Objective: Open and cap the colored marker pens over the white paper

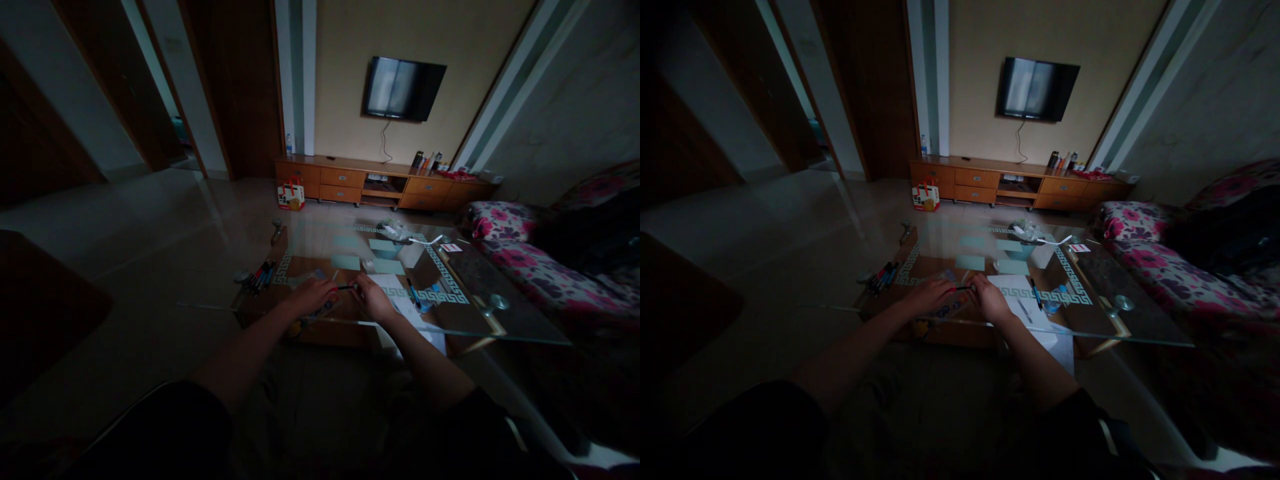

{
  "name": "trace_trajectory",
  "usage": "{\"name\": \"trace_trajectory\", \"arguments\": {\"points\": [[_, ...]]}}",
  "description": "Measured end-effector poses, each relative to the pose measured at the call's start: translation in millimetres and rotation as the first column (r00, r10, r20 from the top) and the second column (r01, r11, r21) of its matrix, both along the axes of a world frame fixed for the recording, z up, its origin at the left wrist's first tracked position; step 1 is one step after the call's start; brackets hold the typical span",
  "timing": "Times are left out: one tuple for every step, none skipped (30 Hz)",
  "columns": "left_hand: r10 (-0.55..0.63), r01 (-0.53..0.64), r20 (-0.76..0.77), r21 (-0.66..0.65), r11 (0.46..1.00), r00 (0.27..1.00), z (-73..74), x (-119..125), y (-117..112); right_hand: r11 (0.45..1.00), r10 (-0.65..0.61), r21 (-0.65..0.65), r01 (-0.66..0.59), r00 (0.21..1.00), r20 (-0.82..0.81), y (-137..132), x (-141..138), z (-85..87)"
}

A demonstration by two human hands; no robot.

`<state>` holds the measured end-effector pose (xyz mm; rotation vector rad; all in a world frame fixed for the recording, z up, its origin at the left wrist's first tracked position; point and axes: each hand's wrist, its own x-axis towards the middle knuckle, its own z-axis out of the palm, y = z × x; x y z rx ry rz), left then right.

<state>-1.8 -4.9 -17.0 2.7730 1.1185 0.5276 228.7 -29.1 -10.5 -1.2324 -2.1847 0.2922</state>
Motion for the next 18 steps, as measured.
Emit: {"name": "trace_trajectory", "arguments": {"points": [[-0.001,0.001,-0.001,-0.006,1.0,1.0,0.5,0.1,-0.1,1.0,-0.004,-0.002,0.004,1.0,0.003,-0.1,-0.1,0.3],[-0.003,0.003,-0.002,-0.014,1.0,1.0,0.8,0.1,-0.2,1.0,-0.008,-0.005,0.008,1.0,0.008,-0.1,-0.3,0.4],[-0.006,0.006,-0.004,-0.023,1.0,1.0,0.8,0.0,-0.2,1.0,-0.01,-0.008,0.01,1.0,0.012,0.0,-0.4,0.5],[-0.01,0.01,-0.007,-0.034,0.999,1.0,0.5,0.0,-0.1,1.0,-0.01,-0.008,0.011,1.0,0.013,0.3,-0.6,0.3],[-0.014,0.013,-0.011,-0.044,0.999,1.0,0.0,-0.1,0.1,1.0,-0.008,-0.007,0.008,1.0,0.013,0.5,-0.8,0.0],[-0.018,0.017,-0.017,-0.051,0.999,1.0,-0.8,-0.1,0.5,1.0,-0.005,-0.006,0.005,1.0,0.009,0.8,-1.1,-0.3],[-0.018,0.017,-0.023,-0.055,0.998,1.0,-1.9,-0.2,1.1,1.0,-0.002,-0.004,0.002,1.0,0.005,1.1,-1.4,-0.7],[-0.014,0.012,-0.028,-0.054,0.998,1.0,-3.0,-0.1,1.8,1.0,0.003,-0.003,-0.003,1.0,0.001,1.2,-1.7,-0.9],[-0.007,0.005,-0.033,-0.052,0.999,0.999,-4.3,-0.1,2.5,1.0,0.006,-0.002,-0.006,1.0,-0.003,1.3,-2.0,-1.0],[0.001,-0.002,-0.035,-0.048,0.999,0.999,-5.4,0.1,3.1,1.0,0.008,0.0,-0.008,1.0,-0.007,1.2,-2.2,-0.8],[0.006,-0.008,-0.035,-0.045,0.999,0.999,-6.4,0.2,3.6,1.0,0.01,0.002,-0.01,1.0,-0.011,1.1,-2.4,-0.4],[0.01,-0.011,-0.032,-0.043,0.999,0.999,-7.2,0.4,3.9,1.0,0.013,0.003,-0.013,1.0,-0.016,0.8,-2.5,0.3],[0.011,-0.012,-0.027,-0.043,0.999,1.0,-7.8,0.5,4.0,1.0,0.018,0.003,-0.018,1.0,-0.018,0.3,-2.4,1.2],[0.011,-0.012,-0.022,-0.045,0.999,1.0,-8.1,0.5,4.1,1.0,0.02,0.001,-0.02,1.0,-0.018,-0.1,-2.3,2.1],[0.013,-0.014,-0.017,-0.047,0.999,1.0,-8.3,0.5,4.0,1.0,0.021,-0.003,-0.021,1.0,-0.014,-0.6,-2.2,3.1],[0.02,-0.02,-0.012,-0.051,0.998,1.0,-8.4,0.4,4.0,1.0,0.02,-0.007,-0.02,1.0,-0.005,-1.1,-2.0,3.9],[0.025,-0.025,-0.007,-0.058,0.998,1.0,-8.3,0.2,4.0,1.0,0.017,-0.011,-0.017,1.0,0.005,-1.6,-1.8,4.6],[0.022,-0.022,0.001,-0.07,0.997,1.0,-8.2,-0.1,4.0,1.0,0.015,-0.013,-0.014,1.0,0.012,-2.2,-1.7,5.0]]}}
